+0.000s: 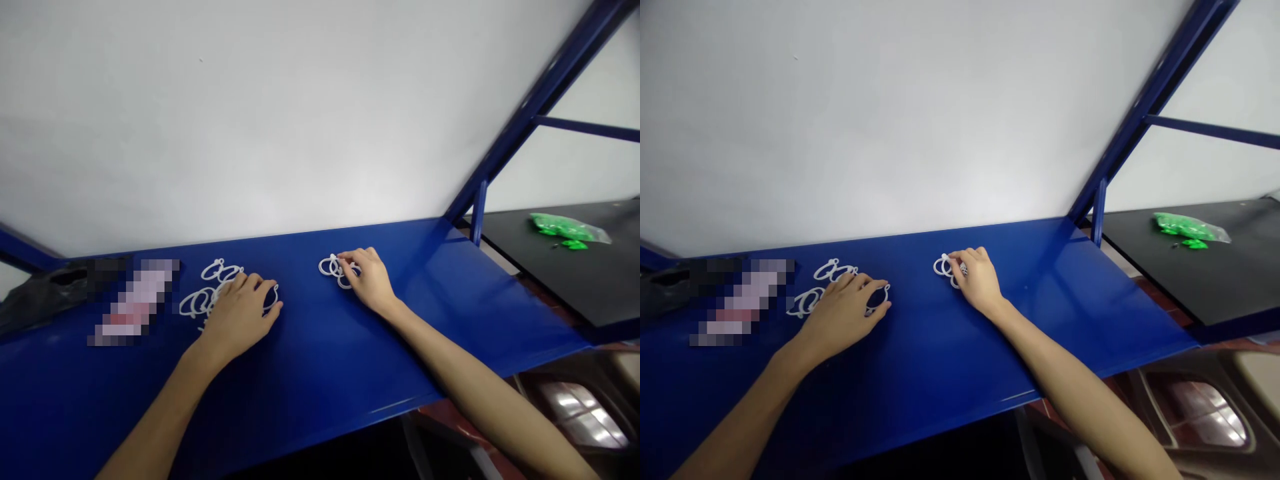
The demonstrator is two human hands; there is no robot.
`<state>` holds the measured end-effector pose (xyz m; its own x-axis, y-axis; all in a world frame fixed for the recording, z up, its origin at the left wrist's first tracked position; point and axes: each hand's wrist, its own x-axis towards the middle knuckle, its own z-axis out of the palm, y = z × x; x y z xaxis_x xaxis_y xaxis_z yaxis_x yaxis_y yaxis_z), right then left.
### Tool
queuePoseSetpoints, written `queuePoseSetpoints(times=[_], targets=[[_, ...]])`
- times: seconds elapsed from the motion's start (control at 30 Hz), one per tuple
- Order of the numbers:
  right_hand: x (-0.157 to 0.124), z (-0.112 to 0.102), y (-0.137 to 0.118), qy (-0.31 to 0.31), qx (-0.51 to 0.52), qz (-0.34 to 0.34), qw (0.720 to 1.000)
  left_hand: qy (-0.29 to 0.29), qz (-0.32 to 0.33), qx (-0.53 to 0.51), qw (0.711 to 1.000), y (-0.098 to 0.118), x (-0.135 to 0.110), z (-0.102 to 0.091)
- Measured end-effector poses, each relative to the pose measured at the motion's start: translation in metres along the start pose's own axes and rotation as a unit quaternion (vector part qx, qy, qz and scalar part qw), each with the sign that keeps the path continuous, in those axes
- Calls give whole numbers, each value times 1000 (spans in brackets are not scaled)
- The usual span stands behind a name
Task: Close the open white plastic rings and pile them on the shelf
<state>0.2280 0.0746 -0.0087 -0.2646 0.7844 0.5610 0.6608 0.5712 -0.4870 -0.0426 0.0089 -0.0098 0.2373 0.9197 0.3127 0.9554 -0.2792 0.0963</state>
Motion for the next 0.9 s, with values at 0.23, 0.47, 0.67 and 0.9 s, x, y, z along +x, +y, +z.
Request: queuePoseSetpoints(times=[0.23, 0.47, 0.67, 0.9], targets=[[2, 3, 13, 29, -86, -11, 996, -4, -19, -47, 999, -3, 0, 7], [-7, -8, -18, 4, -24, -55, 998, 18, -36, -213, 976, 17, 5, -12], [-23, -2, -43, -136, 152, -51, 978, -67, -59, -457, 885, 40, 2, -24], [-30, 5, -44, -140, 254, 14, 957, -81, -111, -527, 839, 48, 2, -12]])
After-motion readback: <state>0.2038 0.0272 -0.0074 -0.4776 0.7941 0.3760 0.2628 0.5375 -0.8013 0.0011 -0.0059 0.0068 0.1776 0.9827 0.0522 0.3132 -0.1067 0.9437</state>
